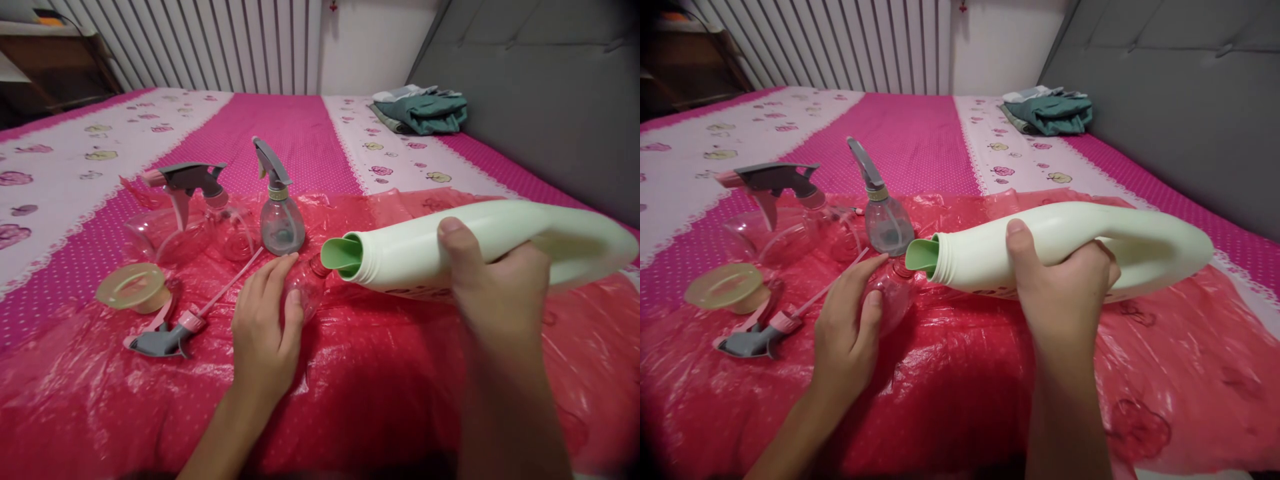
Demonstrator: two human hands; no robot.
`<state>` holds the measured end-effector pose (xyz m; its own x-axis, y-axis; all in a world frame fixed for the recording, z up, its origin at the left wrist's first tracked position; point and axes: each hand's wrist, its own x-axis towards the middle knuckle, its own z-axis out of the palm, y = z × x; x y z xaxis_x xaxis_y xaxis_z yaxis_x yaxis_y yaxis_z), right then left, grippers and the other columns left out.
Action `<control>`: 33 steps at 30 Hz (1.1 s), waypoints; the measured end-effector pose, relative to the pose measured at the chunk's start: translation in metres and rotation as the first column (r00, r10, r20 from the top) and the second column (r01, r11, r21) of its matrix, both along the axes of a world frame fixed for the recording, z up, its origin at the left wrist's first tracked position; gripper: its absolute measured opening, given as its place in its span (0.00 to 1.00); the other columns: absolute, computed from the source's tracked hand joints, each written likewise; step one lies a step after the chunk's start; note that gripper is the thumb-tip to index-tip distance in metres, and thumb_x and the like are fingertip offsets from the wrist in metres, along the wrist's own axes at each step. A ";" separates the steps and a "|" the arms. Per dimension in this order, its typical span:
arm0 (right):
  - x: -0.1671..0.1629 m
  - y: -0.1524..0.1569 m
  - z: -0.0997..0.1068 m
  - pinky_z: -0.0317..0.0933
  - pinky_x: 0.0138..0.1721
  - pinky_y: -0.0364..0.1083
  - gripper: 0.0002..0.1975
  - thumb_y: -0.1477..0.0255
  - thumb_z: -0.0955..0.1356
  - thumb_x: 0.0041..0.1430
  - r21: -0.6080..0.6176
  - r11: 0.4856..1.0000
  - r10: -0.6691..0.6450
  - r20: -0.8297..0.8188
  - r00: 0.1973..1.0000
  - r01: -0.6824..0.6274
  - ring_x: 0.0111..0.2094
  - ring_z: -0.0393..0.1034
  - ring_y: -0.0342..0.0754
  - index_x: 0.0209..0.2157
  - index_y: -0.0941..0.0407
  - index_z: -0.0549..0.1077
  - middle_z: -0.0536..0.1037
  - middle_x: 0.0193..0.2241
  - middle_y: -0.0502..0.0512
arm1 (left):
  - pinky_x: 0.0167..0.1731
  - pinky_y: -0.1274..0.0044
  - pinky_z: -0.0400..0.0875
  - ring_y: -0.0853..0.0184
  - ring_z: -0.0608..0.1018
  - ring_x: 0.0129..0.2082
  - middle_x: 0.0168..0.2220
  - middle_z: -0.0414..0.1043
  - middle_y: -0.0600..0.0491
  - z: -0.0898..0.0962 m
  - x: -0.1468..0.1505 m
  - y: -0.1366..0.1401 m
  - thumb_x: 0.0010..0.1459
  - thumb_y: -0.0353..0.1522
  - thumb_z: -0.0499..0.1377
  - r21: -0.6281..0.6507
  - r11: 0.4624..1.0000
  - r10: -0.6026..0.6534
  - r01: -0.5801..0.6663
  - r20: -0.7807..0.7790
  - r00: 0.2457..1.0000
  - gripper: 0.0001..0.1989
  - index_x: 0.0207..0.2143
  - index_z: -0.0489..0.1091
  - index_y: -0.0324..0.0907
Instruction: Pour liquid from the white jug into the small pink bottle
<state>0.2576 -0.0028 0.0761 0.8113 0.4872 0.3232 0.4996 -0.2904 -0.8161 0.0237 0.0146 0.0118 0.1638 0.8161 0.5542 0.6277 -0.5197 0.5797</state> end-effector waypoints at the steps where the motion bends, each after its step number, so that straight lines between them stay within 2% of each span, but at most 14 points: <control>1: 0.000 0.000 0.001 0.65 0.56 0.72 0.40 0.35 0.66 0.37 0.001 1.000 -0.010 -0.030 0.999 0.010 0.50 0.73 0.70 0.37 0.56 0.76 0.80 0.39 0.65 | 0.61 0.58 0.72 0.52 0.78 0.62 0.63 0.77 0.45 0.000 0.000 0.000 0.77 0.38 0.49 0.000 1.000 0.000 0.000 -0.001 1.000 0.21 0.65 0.70 0.46; 3: -0.002 0.000 0.003 0.64 0.59 0.71 0.40 0.36 0.67 0.32 0.003 0.999 -0.034 -0.109 0.993 0.035 0.52 0.73 0.70 0.36 0.55 0.75 0.80 0.39 0.64 | 0.61 0.58 0.72 0.52 0.78 0.62 0.63 0.77 0.45 0.000 0.000 0.000 0.77 0.38 0.49 -0.003 1.000 0.000 0.000 -0.003 1.000 0.21 0.65 0.70 0.45; 6: -0.004 0.000 0.006 0.63 0.59 0.71 0.40 0.36 0.67 0.31 0.000 0.999 -0.035 -0.124 0.992 0.035 0.52 0.72 0.69 0.36 0.55 0.75 0.79 0.39 0.64 | 0.61 0.57 0.72 0.51 0.77 0.63 0.63 0.77 0.44 0.001 0.000 -0.001 0.78 0.38 0.49 -0.007 1.000 0.001 -0.001 -0.002 1.000 0.21 0.65 0.70 0.44; 13: -0.003 0.000 0.007 0.64 0.58 0.71 0.38 0.37 0.67 0.31 0.018 0.999 -0.027 -0.104 0.994 0.029 0.51 0.72 0.68 0.34 0.55 0.74 0.78 0.37 0.64 | 0.61 0.57 0.72 0.51 0.78 0.62 0.63 0.77 0.43 0.001 0.000 0.000 0.78 0.38 0.48 0.004 1.000 -0.003 0.003 -0.008 1.000 0.21 0.65 0.70 0.43; 33: -0.003 0.000 0.006 0.64 0.59 0.70 0.40 0.36 0.67 0.30 0.002 0.999 -0.039 -0.120 0.992 0.039 0.52 0.72 0.68 0.35 0.55 0.75 0.79 0.39 0.64 | 0.62 0.56 0.71 0.50 0.77 0.63 0.63 0.76 0.43 0.001 0.001 0.000 0.77 0.38 0.49 -0.013 1.000 0.002 -0.002 -0.007 1.000 0.21 0.65 0.70 0.43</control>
<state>0.2541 -0.0027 0.0825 0.8627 0.4533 0.2242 0.3860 -0.3040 -0.8710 0.0242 0.0142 0.0130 0.1662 0.8234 0.5426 0.6324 -0.5112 0.5821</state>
